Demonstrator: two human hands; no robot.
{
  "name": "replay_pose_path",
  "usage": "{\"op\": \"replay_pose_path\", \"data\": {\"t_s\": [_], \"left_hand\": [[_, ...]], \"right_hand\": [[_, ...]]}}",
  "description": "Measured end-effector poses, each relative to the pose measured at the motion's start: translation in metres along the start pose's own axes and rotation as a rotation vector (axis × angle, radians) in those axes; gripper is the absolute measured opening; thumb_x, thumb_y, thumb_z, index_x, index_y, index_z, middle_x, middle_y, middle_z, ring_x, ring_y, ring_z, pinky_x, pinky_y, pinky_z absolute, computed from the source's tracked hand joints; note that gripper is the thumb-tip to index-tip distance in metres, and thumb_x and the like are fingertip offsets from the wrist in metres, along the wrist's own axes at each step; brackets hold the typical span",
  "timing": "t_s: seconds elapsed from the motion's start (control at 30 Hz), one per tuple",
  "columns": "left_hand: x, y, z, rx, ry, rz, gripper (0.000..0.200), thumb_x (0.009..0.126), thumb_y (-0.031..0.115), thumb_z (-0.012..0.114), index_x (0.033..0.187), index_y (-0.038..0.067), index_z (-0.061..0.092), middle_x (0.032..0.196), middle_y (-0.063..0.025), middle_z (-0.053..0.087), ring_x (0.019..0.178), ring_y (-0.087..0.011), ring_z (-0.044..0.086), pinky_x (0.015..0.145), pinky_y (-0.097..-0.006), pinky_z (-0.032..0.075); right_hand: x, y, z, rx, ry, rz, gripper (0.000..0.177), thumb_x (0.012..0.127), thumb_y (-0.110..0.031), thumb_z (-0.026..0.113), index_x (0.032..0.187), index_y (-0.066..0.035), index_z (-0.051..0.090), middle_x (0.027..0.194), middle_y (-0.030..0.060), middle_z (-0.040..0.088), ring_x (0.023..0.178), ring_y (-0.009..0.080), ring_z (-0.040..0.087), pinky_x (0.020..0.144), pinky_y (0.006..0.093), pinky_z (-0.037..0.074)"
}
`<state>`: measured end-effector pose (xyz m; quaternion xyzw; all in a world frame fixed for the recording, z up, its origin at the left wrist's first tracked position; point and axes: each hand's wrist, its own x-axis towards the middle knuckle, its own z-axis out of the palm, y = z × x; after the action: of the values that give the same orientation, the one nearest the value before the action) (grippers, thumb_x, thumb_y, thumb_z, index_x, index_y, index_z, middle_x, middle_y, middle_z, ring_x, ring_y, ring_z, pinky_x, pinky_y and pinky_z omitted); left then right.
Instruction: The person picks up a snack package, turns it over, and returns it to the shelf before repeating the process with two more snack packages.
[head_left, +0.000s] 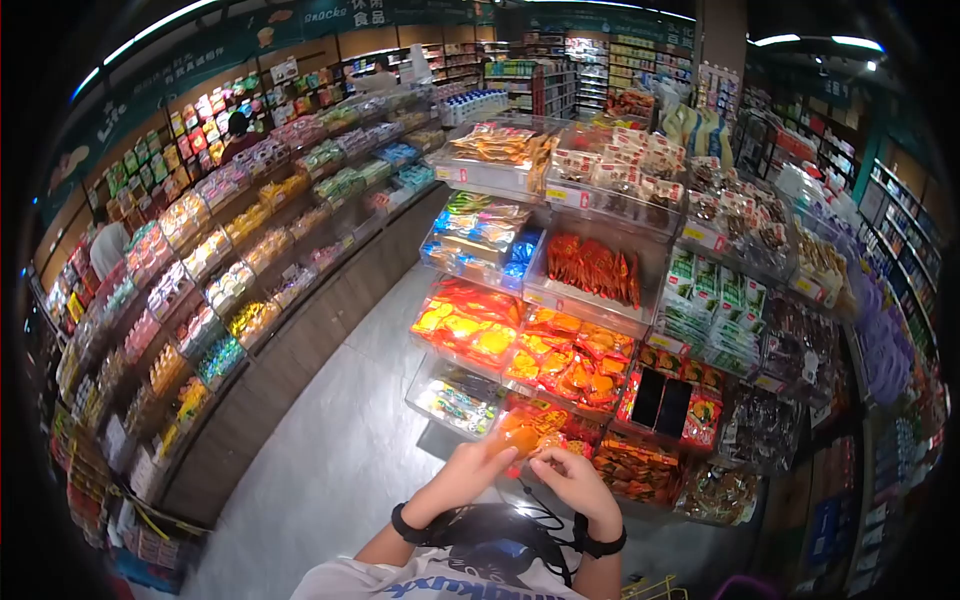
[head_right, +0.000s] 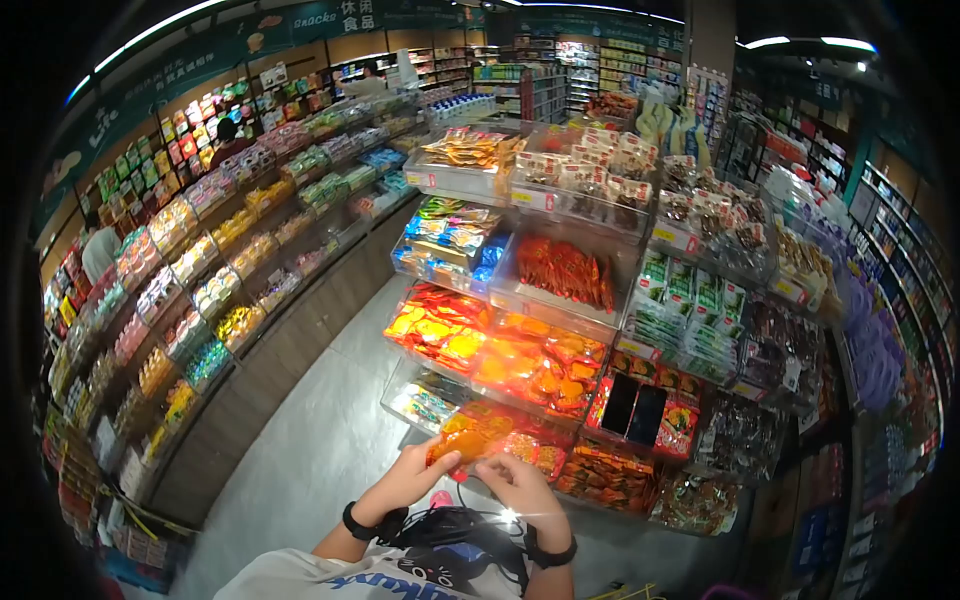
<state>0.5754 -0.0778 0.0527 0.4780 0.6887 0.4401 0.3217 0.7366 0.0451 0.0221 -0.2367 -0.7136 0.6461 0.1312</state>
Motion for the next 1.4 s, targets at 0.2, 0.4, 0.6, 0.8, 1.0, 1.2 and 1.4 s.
{"op": "replay_pose_path", "data": {"t_s": [0.2, 0.4, 0.6, 0.8, 1.0, 1.2, 1.4], "left_hand": [[0.024, -0.018, -0.029, -0.102, -0.033, -0.034, 0.04, 0.093, 0.031, 0.052, 0.12, 0.001, 0.052, 0.094, -0.0115, 0.066, 0.083, -0.0177, 0.063, 0.076, -0.0315, 0.048], [0.085, -0.063, -0.062, -0.29, -0.23, -0.175, 0.038, 0.093, 0.035, 0.053, 0.112, 0.002, 0.057, 0.088, -0.0048, 0.066, 0.076, -0.0115, 0.061, 0.069, -0.0276, 0.049], [0.161, -0.118, -0.099, -0.305, -0.404, -0.235, 0.048, 0.09, 0.048, 0.053, 0.105, 0.003, 0.061, 0.082, -0.0023, 0.064, 0.07, -0.0102, 0.058, 0.066, -0.0267, 0.049], [0.228, -0.131, -0.138, -0.174, -0.158, 0.005, 0.054, 0.088, 0.045, 0.057, 0.12, 0.003, 0.047, 0.087, -0.0062, 0.063, 0.068, -0.0119, 0.059, 0.066, -0.0275, 0.049], [0.271, -0.176, -0.161, -0.258, -0.069, -0.145, 0.067, 0.084, 0.027, 0.068, 0.134, 0.0, 0.032, 0.103, -0.0156, 0.062, 0.069, -0.0151, 0.061, 0.063, -0.0284, 0.051], [0.301, -0.234, -0.161, -0.064, -0.256, -0.101, 0.054, 0.082, 0.026, 0.068, 0.121, -0.006, 0.049, 0.096, -0.016, 0.066, 0.078, -0.0221, 0.065, 0.072, -0.0327, 0.051], [0.314, -0.248, -0.172, -0.025, -0.335, -0.053, 0.038, 0.083, 0.027, 0.065, 0.102, -0.005, 0.062, 0.085, -0.0189, 0.067, 0.078, -0.0263, 0.066, 0.07, -0.0359, 0.051]], "right_hand": [[0.05, -0.008, 0.003, 0.012, -0.165, -0.014, 0.023, 0.089, -0.024, 0.062, 0.096, -0.002, 0.059, 0.072, -0.0005, 0.057, 0.063, 0.0061, 0.052, 0.054, 0.022, 0.042], [0.117, 0.012, 0.008, 0.06, -0.057, 0.012, 0.021, 0.087, -0.021, 0.066, 0.094, -0.004, 0.056, 0.08, 0.001, 0.058, 0.067, 0.0057, 0.053, 0.057, 0.0214, 0.044], [0.195, 0.025, -0.005, 0.183, 0.042, 0.159, 0.017, 0.093, -0.022, 0.057, 0.092, -0.005, 0.055, 0.081, -0.0014, 0.057, 0.071, 0.006, 0.053, 0.061, 0.0201, 0.044], [0.267, 0.015, -0.01, 0.388, 0.065, 0.261, 0.013, 0.092, -0.02, 0.056, 0.093, -0.007, 0.055, 0.083, -0.0024, 0.054, 0.075, 0.0073, 0.055, 0.067, 0.0228, 0.046], [0.319, 0.03, 0.007, 0.404, 0.097, 0.494, 0.012, 0.094, -0.018, 0.05, 0.093, -0.006, 0.052, 0.084, 0.0018, 0.056, 0.071, 0.0128, 0.059, 0.067, 0.0264, 0.049], [0.35, 0.085, 0.006, 0.587, 0.144, 0.623, 0.012, 0.093, -0.011, 0.045, 0.099, -0.003, 0.053, 0.09, 0.0092, 0.061, 0.077, 0.0214, 0.061, 0.073, 0.0344, 0.05], [0.364, 0.116, 0.005, 0.622, 0.164, 0.638, 0.016, 0.093, -0.01, 0.045, 0.104, -0.002, 0.053, 0.094, 0.0103, 0.061, 0.082, 0.024, 0.063, 0.076, 0.0359, 0.051]]}}
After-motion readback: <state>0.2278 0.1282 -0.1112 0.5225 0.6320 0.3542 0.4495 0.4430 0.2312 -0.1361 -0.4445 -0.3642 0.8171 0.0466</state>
